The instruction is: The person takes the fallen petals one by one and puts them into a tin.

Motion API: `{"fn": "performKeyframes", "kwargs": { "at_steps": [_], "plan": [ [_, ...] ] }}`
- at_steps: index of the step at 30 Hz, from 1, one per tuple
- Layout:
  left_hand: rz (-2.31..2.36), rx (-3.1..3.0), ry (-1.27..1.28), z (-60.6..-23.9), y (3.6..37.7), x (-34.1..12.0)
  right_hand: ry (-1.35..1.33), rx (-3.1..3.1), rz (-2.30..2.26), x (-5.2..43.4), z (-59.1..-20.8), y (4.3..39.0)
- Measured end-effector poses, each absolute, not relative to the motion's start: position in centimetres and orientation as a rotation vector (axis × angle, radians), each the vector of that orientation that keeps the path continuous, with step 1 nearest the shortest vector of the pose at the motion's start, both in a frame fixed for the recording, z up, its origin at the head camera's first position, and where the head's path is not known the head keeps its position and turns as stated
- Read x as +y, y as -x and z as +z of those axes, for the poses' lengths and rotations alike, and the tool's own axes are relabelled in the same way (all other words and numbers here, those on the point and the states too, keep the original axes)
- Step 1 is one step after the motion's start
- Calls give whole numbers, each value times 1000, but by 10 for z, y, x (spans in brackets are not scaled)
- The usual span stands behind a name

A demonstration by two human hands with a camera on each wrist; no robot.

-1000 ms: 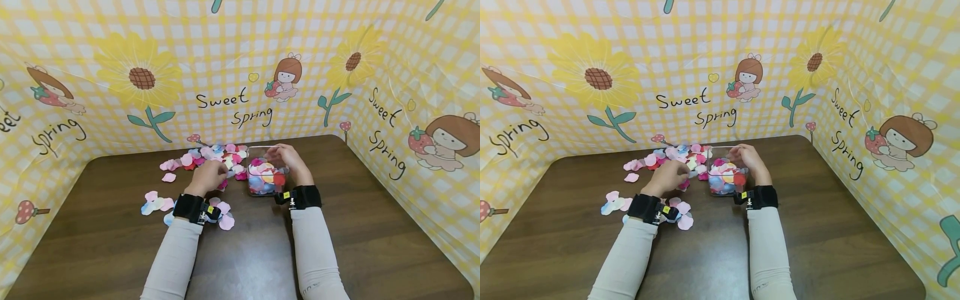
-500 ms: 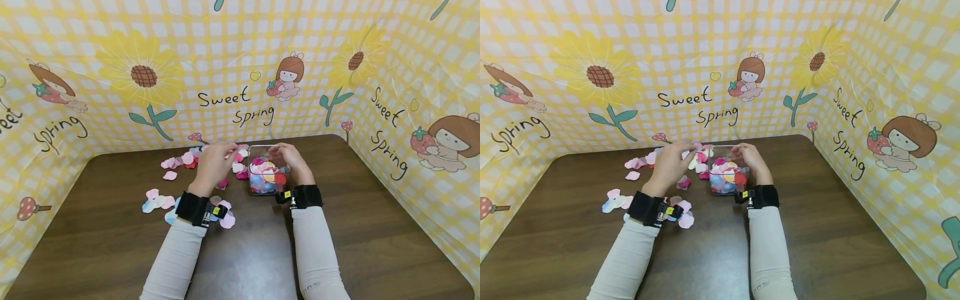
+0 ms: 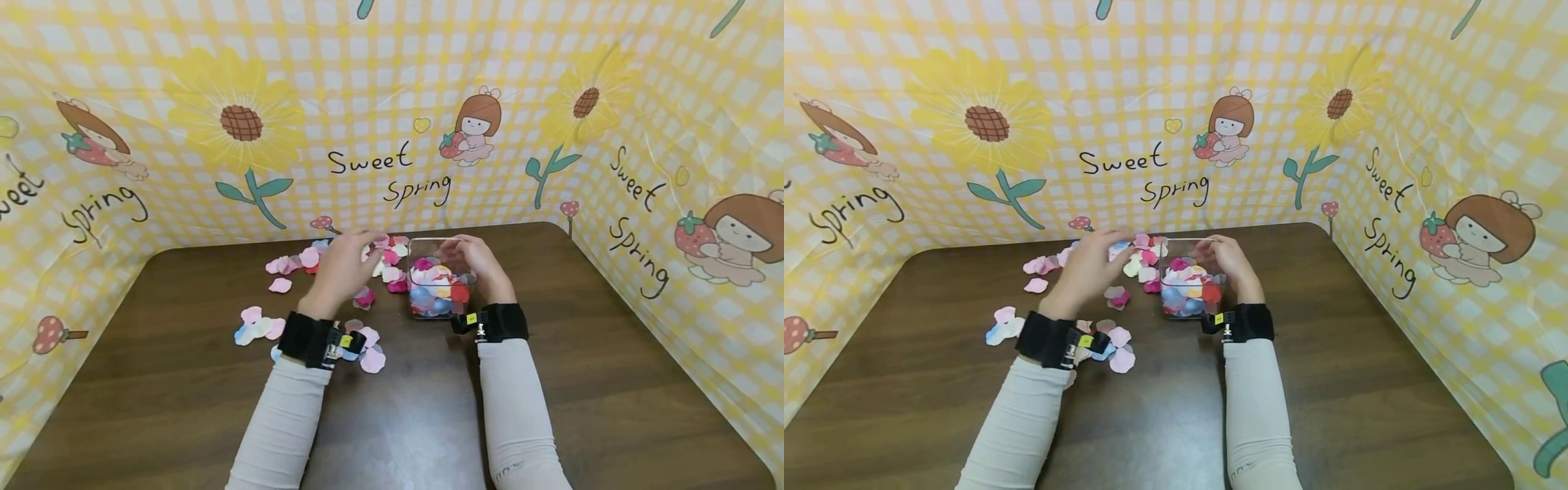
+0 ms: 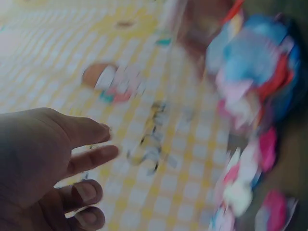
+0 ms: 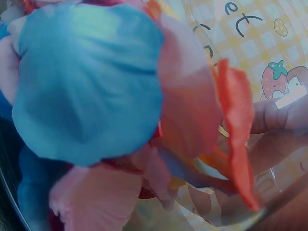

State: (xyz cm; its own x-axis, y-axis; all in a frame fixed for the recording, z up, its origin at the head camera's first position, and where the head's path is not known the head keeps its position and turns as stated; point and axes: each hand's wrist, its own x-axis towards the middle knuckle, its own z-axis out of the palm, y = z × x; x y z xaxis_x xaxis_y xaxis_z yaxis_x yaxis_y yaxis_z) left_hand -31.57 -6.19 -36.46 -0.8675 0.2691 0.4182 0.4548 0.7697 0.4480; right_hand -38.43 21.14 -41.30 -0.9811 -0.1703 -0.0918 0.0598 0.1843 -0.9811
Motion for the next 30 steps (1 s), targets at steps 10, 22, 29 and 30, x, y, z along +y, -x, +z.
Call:
{"fn": "performKeyframes", "kwargs": {
  "at_steps": [10, 22, 29, 30],
  "plan": [
    [-824, -3062, 368, -399, 334, -110, 78, 2265, -1884, 212, -414, 384],
    [-722, -3140, 307, -420, 344, -108, 83, 2264, -1899, 212, -410, 383],
    [-681, -3041, 310, -412, 340, -114, 127, 2268, -1909, 212, -414, 385],
    [-681, -3017, 318, -408, 339, -116, 134, 2269, -1907, 212, -414, 385]
  ]
}}
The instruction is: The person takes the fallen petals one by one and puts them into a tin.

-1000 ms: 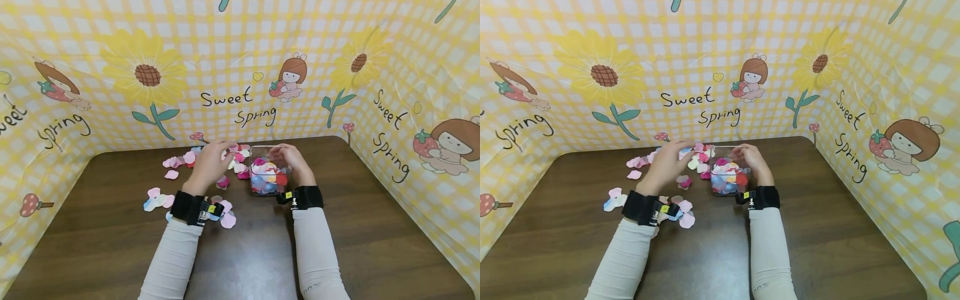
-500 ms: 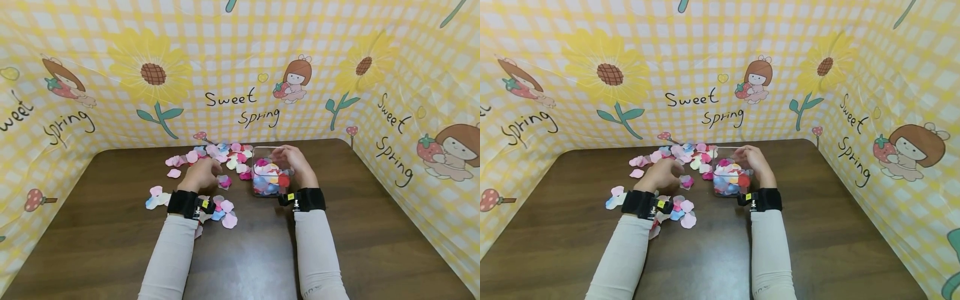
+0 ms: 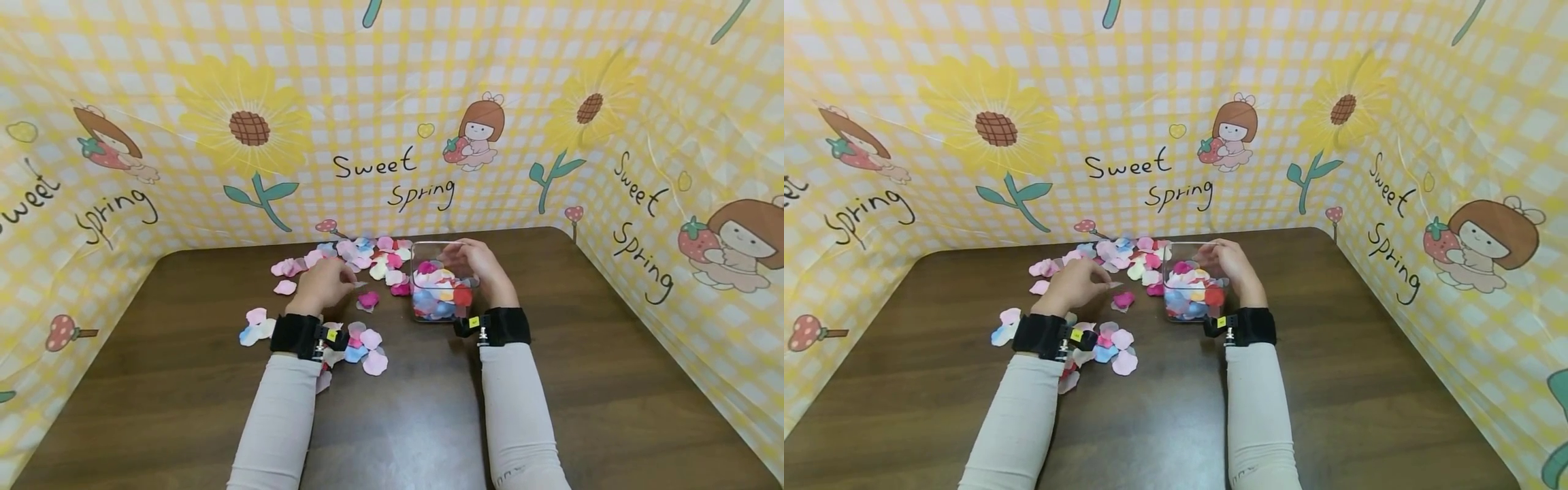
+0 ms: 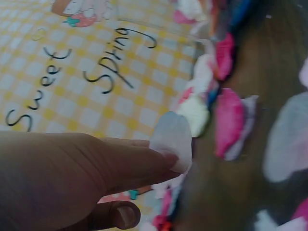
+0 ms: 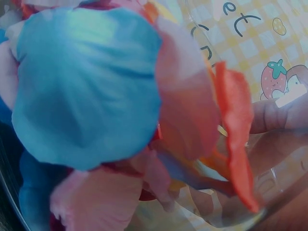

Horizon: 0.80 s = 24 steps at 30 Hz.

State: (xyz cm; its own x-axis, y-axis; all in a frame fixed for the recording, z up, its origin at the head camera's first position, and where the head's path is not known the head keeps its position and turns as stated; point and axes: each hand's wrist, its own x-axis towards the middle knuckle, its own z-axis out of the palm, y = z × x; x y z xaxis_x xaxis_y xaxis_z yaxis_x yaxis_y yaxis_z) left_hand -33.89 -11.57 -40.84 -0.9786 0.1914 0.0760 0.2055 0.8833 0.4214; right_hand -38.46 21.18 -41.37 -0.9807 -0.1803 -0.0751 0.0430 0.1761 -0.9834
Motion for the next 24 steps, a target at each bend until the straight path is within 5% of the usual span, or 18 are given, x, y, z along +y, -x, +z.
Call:
{"fn": "performKeyframes", "kwargs": {
  "at_steps": [11, 18, 24],
  "plan": [
    [-677, -2539, 366, -356, 317, -71, 129, 2255, -1919, 213, -406, 383],
    [-687, -2634, 685, -371, 302, 0, 139, 2248, -1932, 212, -410, 385],
    [-674, -2753, 747, -368, 301, -10, 121, 2258, -1917, 213, -415, 385]
  ]
}}
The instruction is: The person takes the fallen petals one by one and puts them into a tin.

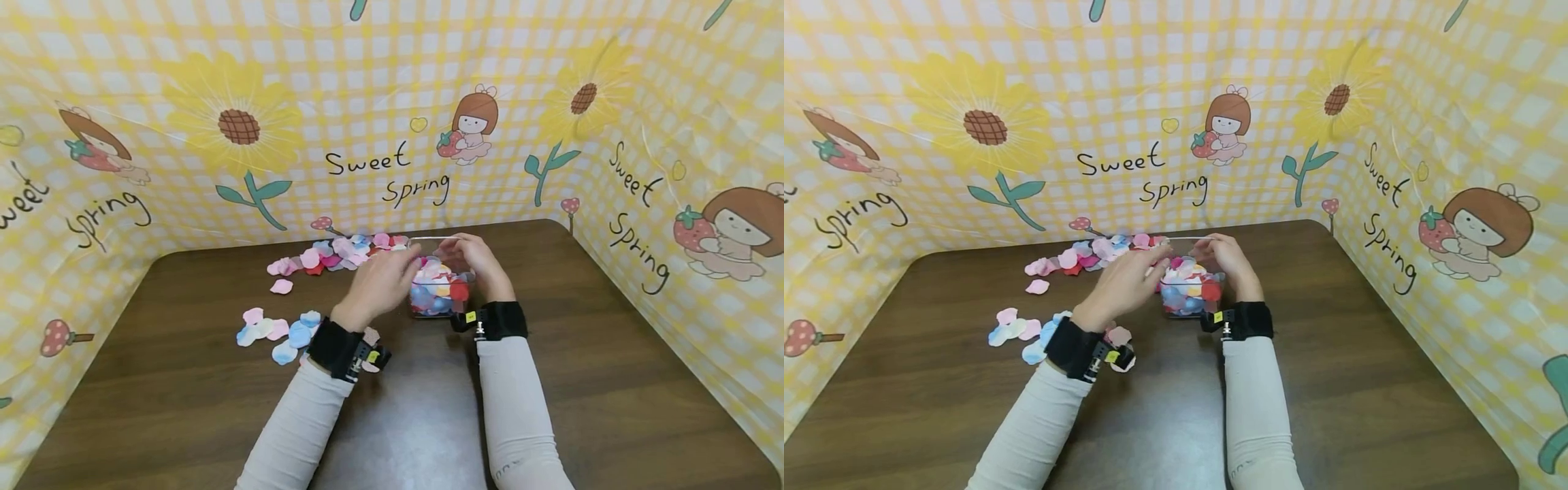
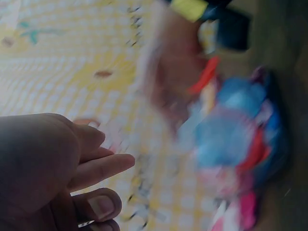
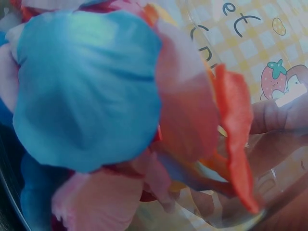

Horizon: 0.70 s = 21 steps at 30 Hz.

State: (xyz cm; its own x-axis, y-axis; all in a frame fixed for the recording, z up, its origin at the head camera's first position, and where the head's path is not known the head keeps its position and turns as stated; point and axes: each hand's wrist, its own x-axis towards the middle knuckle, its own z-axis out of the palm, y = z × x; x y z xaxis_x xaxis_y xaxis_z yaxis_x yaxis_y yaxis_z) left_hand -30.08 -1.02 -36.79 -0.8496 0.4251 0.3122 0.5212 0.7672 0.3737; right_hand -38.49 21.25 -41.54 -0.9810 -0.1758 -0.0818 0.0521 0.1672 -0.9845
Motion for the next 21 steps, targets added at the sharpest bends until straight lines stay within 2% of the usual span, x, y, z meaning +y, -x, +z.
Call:
{"fn": "performKeyframes", "kwargs": {
  "at_steps": [9, 21],
  "plan": [
    [-755, -2903, 498, -377, 319, -69, 82, 2256, -1920, 214, -418, 383],
    [-662, -3260, 352, -412, 339, -86, 85, 2270, -1902, 211, -412, 384]
  ]
}}
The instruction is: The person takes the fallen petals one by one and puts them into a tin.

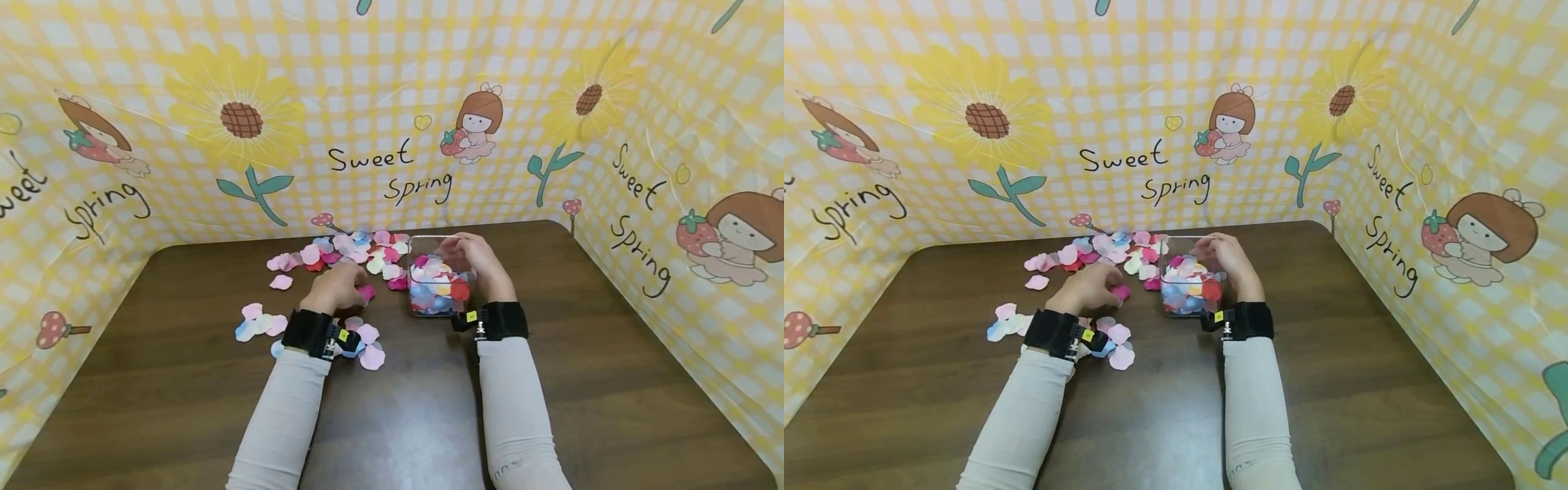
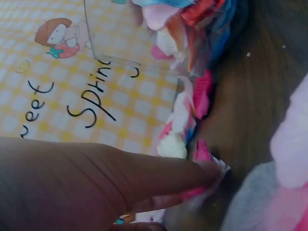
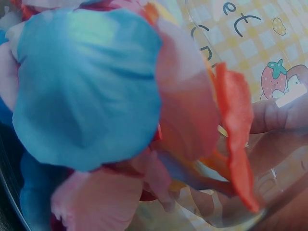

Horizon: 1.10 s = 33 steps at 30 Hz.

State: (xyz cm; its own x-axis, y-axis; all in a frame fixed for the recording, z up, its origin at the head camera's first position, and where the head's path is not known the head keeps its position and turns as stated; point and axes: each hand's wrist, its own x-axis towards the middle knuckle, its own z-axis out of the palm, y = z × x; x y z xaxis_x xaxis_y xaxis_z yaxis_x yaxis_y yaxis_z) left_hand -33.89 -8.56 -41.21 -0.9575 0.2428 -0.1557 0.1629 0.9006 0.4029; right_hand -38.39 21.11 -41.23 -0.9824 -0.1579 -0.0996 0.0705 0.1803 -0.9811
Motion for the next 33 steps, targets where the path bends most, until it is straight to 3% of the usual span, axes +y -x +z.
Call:
{"fn": "performKeyframes", "kwargs": {
  "at_steps": [12, 33],
  "plan": [
    [625, 2861, -247, -418, 343, -89, 51, 2271, -1882, 209, -411, 385],
    [1039, 2829, -482, -384, 335, -98, 66, 2259, -1896, 211, -412, 385]
  ]
}}
